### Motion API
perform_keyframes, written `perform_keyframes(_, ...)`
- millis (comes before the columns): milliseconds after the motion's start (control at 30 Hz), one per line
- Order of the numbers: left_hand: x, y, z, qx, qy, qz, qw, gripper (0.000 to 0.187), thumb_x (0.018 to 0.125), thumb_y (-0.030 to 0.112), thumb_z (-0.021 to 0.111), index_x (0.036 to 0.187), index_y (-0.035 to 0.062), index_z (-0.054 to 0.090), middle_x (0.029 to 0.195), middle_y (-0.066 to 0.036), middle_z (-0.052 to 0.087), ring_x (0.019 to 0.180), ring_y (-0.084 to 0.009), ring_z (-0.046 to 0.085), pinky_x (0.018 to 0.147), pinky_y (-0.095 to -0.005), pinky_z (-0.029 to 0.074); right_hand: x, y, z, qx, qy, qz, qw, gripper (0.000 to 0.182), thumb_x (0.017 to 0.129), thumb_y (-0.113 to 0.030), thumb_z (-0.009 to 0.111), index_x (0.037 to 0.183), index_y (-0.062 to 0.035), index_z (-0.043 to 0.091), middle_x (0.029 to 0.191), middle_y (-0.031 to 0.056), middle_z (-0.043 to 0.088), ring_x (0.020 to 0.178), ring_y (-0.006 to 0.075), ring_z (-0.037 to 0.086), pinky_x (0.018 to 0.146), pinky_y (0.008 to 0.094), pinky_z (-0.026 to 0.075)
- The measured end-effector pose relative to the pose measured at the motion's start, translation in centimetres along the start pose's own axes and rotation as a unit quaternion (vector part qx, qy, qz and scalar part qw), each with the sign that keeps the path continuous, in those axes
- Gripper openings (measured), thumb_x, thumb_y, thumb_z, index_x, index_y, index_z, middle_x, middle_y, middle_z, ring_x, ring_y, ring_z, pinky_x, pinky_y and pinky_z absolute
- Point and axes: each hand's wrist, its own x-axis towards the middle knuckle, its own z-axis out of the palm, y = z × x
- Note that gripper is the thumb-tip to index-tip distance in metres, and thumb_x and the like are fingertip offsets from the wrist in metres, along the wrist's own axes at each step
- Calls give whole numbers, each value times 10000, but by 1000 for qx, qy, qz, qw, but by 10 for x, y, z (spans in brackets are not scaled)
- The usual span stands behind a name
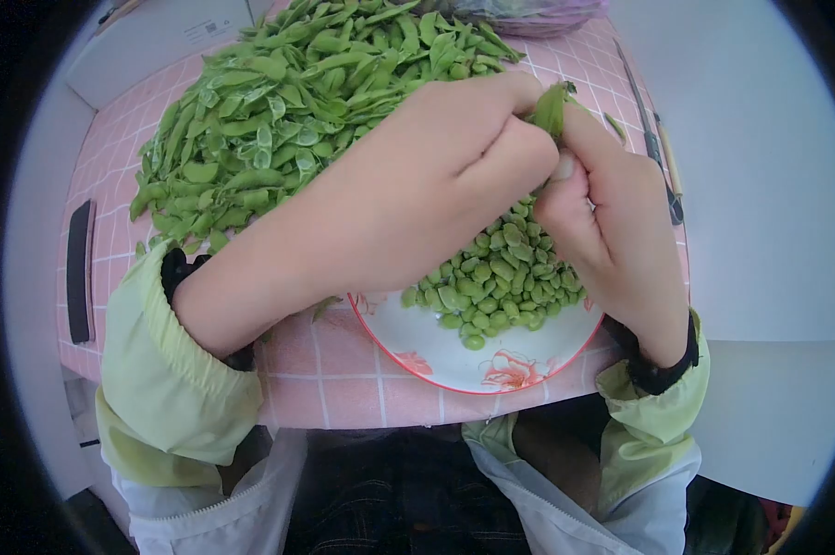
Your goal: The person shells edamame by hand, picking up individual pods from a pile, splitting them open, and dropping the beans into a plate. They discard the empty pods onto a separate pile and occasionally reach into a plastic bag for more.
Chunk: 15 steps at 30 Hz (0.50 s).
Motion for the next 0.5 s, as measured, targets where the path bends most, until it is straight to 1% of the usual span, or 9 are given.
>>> perform_keyframes(33,0,2,-1,-19,-8,-19,1000,295,926,160,350,1102,5,529,620,46,411,546,-47,368,496,-208,313,1,3,1,-15,20,-27,999,269,860,-43,436,1101,6,545,689,77,535,593,129,526,572,273,435)
perform_keyframes(100,0,1,0,-43,-4,-23,999,313,935,175,343,1125,8,527,608,65,389,529,-29,339,480,-189,288,3,7,3,3,40,-84,996,291,880,-51,414,1134,7,542,662,54,520,543,106,495,531,250,411)
perform_keyframes(167,1,4,-2,-70,-16,-33,997,326,940,184,340,1146,7,519,601,69,377,525,-25,334,476,-186,284,3,6,2,53,35,-70,996,312,905,-70,397,1175,9,532,640,30,504,503,84,461,494,229,384)
perform_keyframes(200,2,5,-3,-84,-26,-36,995,331,940,187,339,1155,7,514,598,69,375,524,-26,335,475,-187,286,1,1,-1,94,19,-28,995,323,921,-85,390,1199,10,524,630,16,495,487,73,442,479,219,369)
perform_keyframes(267,3,6,-4,-113,-43,-38,992,341,940,191,339,1175,9,506,594,68,371,520,-27,335,472,-189,287,-2,-4,-4,163,-4,27,986,342,948,-112,379,1241,12,502,615,-6,475,468,58,412,457,206,345)
perform_keyframes(433,4,5,-4,-138,-37,-32,989,318,937,192,341,1137,24,522,581,68,365,503,-31,324,461,-191,281,0,-7,-9,285,-32,73,955,364,981,-147,367,1295,13,461,590,-23,422,448,51,371,433,204,321)
perform_keyframes(500,5,5,-4,-150,-39,-34,987,296,934,188,347,1105,32,532,576,68,364,496,-30,320,457,-191,278,-1,-10,-10,336,-24,97,937,290,949,-121,382,1164,-25,551,595,-50,436,462,30,388,439,193,325)
